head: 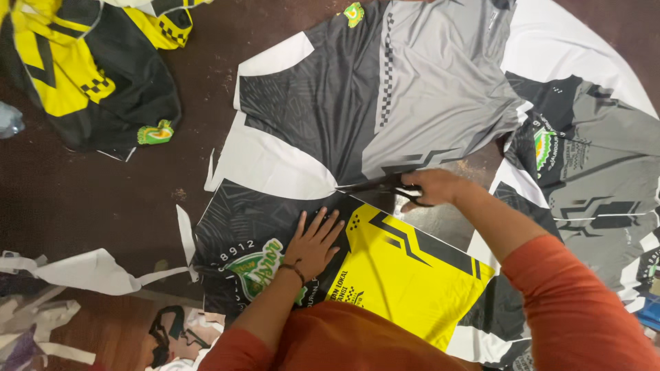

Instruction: The person cuts a large piece of patterned fabric using shears. They follow a white paper template placed on top of the fabric, cutting along its edges to shape the material. The person adjusts the fabric and template as needed while cutting.

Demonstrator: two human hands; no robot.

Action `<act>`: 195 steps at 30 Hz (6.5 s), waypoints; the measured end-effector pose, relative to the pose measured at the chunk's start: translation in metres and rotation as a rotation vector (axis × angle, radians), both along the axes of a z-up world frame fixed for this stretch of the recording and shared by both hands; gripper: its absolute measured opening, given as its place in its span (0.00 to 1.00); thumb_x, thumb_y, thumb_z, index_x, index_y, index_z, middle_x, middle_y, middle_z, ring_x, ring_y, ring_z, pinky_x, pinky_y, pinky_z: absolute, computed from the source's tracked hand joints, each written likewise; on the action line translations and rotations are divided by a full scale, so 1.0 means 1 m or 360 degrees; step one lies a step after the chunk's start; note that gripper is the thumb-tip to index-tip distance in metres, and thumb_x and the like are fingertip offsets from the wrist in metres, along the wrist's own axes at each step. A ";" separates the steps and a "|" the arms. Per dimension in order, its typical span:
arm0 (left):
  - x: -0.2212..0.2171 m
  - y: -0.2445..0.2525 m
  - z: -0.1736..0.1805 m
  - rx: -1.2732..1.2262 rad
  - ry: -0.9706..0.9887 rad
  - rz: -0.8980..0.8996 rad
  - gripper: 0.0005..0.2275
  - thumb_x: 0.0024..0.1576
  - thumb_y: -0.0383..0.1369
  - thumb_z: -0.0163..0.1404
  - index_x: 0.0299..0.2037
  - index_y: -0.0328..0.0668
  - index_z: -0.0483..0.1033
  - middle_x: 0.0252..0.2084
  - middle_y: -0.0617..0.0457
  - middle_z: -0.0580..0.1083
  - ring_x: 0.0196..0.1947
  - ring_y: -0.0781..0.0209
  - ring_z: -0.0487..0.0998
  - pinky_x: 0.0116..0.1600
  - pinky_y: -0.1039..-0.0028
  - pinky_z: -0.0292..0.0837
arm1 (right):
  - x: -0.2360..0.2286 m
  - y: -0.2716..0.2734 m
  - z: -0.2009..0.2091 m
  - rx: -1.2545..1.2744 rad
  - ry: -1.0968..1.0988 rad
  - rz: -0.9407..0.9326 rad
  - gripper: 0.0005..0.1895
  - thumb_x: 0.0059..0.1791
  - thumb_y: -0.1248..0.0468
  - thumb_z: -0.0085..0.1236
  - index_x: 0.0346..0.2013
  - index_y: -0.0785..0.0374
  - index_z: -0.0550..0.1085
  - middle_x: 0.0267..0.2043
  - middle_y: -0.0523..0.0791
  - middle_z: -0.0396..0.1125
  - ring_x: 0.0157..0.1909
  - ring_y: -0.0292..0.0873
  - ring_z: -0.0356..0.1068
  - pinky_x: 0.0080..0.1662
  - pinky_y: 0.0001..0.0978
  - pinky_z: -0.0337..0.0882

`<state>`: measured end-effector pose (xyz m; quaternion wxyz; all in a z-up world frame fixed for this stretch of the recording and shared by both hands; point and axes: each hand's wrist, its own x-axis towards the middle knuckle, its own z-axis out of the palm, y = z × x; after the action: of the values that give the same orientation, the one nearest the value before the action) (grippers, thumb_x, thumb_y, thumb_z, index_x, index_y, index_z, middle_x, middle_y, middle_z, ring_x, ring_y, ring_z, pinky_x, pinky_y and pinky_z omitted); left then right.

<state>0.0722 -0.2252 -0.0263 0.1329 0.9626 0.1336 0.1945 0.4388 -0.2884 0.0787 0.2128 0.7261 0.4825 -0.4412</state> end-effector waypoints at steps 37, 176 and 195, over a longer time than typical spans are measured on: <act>-0.002 0.009 0.007 -0.0181 0.0086 -0.0080 0.28 0.63 0.44 0.41 0.75 0.52 0.55 0.78 0.51 0.53 0.78 0.49 0.49 0.76 0.41 0.38 | 0.008 0.090 -0.005 -0.0157 -0.0029 0.0658 0.31 0.34 0.28 0.64 0.45 0.35 0.77 0.41 0.35 0.77 0.54 0.43 0.75 0.56 0.44 0.75; -0.084 0.051 -0.013 -0.0113 -0.0160 0.0342 0.22 0.65 0.44 0.39 0.68 0.50 0.65 0.69 0.52 0.64 0.70 0.51 0.63 0.73 0.48 0.52 | -0.231 0.136 -0.014 0.0071 0.0412 -0.0468 0.21 0.40 0.39 0.62 0.30 0.50 0.73 0.22 0.44 0.71 0.25 0.43 0.76 0.41 0.35 0.76; -0.107 -0.051 -0.025 -0.1726 0.0613 0.0221 0.28 0.63 0.45 0.47 0.71 0.40 0.59 0.72 0.44 0.63 0.71 0.47 0.63 0.71 0.60 0.61 | -0.261 -0.197 -0.004 0.0491 -0.0381 -0.1848 0.25 0.52 0.38 0.47 0.41 0.56 0.61 0.37 0.48 0.77 0.38 0.61 0.74 0.38 0.51 0.65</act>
<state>-0.0350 -0.2766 -0.0516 0.5673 0.7640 0.2988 -0.0722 0.1776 -0.4854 0.0744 -0.1171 0.9375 0.0392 -0.3255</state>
